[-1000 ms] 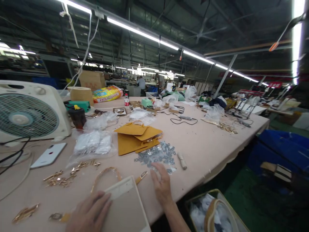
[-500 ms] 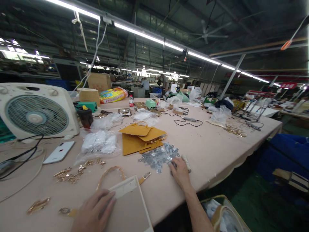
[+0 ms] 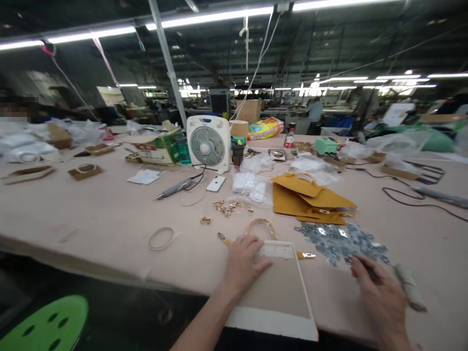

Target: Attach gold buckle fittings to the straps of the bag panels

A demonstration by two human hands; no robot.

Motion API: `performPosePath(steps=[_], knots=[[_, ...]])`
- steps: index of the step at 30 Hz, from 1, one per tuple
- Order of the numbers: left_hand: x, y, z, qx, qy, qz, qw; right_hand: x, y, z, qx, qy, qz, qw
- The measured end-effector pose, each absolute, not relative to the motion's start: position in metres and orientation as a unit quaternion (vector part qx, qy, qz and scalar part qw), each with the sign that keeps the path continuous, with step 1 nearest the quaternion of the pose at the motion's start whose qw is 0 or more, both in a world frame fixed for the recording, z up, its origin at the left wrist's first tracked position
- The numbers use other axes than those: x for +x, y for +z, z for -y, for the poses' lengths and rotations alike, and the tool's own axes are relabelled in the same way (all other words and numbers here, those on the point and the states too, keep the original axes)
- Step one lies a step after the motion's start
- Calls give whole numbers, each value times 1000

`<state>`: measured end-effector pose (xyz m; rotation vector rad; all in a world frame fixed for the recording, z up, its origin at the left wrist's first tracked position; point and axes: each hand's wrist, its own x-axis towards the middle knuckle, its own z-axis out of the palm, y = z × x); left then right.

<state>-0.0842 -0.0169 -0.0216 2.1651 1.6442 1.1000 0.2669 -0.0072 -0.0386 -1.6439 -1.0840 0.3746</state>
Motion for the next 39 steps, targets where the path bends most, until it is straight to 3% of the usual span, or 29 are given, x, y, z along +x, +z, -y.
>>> performPosePath(steps=[4,7,16,24,30,39], knots=[[-82,-21,17,726,369,-570,106,194,-13,5,-577,388,469,544],[-82,-20,17,729,368,-567,108,141,6,-5,-498,471,530,500],[-83,-21,18,713,408,-562,98,87,4,-21,-458,401,714,346],[-83,-22,18,713,410,-560,99,90,-1,-26,-472,388,724,321],[-83,-25,18,713,412,-559,92,86,-6,-24,-506,300,745,314],[-85,-25,17,724,393,-559,87,97,1,-21,-393,293,816,308]])
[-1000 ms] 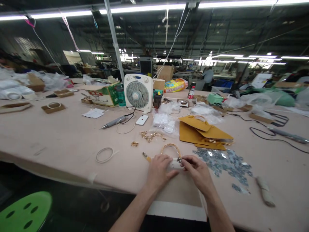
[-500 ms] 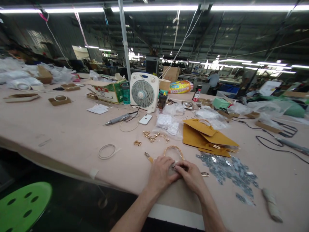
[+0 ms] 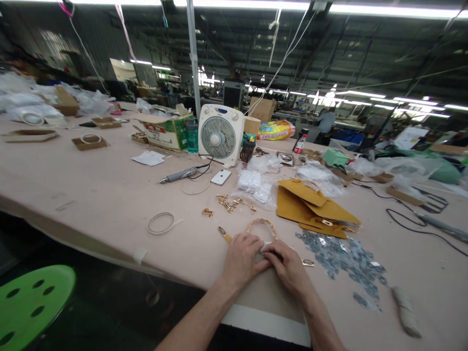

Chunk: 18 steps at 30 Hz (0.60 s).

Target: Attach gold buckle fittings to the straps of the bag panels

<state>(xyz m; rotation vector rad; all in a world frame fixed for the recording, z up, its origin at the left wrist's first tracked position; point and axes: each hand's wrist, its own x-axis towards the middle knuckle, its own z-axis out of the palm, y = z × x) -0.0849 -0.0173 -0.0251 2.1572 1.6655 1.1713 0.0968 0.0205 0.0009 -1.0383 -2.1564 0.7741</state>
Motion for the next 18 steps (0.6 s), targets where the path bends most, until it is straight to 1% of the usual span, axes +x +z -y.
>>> performPosePath(steps=[8,13,18], knots=[[-86,-30,18,729,402,-549,77,102,-7,-11,-341,290,835,321],[-86,-30,19,721,406,-556,80,98,-7,-9,-384,270,815,340],[-86,-25,19,719,415,-550,89,93,-4,-15,-420,253,809,324]])
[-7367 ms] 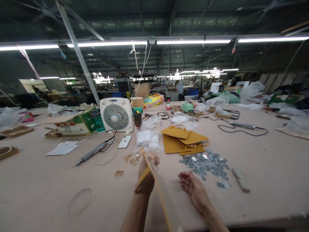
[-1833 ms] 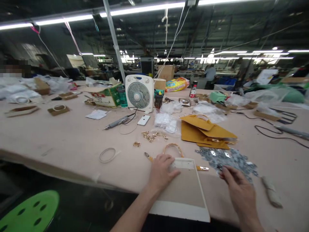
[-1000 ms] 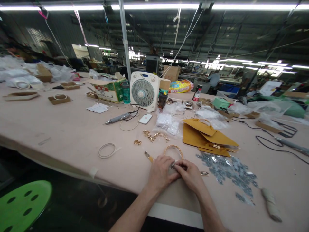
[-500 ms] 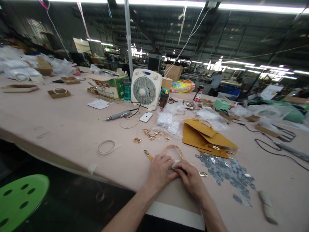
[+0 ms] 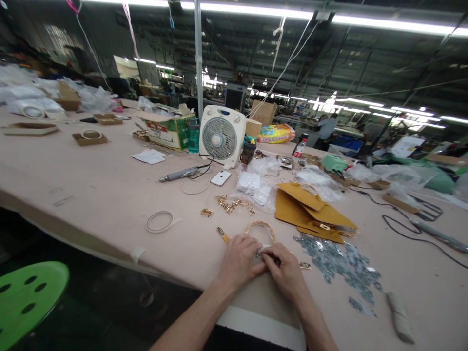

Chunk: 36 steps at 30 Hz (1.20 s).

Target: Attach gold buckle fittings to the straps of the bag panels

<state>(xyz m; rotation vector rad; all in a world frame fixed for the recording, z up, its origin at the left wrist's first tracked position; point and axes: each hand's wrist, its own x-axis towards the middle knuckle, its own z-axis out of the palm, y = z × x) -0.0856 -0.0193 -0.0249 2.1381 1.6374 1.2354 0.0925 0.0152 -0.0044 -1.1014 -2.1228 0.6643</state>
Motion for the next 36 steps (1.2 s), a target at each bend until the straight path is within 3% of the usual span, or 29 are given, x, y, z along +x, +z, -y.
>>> performPosePath(steps=[12,17,26,31,36], knots=[[-85,-20,20,727,398,-556,68,79,-1,-26,-521,237,763,299],[-88,-29,15,755,375,-536,33,77,-4,-8,-520,228,735,370],[-99,-61,-12,801,343,-491,-15,131,-10,15,-439,165,655,592],[-98,-60,-12,793,316,-521,2,214,-22,21,-555,102,528,635],[-96,-58,-11,779,299,-551,34,299,-35,30,-646,44,451,615]])
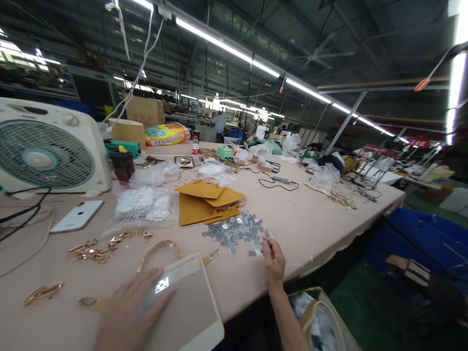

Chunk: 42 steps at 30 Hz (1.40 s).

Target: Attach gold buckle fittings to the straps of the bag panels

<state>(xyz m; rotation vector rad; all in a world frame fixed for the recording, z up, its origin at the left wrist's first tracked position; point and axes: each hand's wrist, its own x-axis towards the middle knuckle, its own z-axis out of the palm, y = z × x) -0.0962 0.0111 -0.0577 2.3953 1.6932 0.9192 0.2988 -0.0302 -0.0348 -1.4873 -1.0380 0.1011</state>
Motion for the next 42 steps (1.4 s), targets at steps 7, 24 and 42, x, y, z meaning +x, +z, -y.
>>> performPosePath(steps=[7,24,42], knots=[[-93,-49,-8,769,285,-570,61,336,-46,33,-686,52,518,508],[-93,-49,-6,772,300,-558,47,334,-49,22,-724,15,564,397],[-47,-1,10,811,279,-503,105,340,-65,25,-774,-18,513,371]])
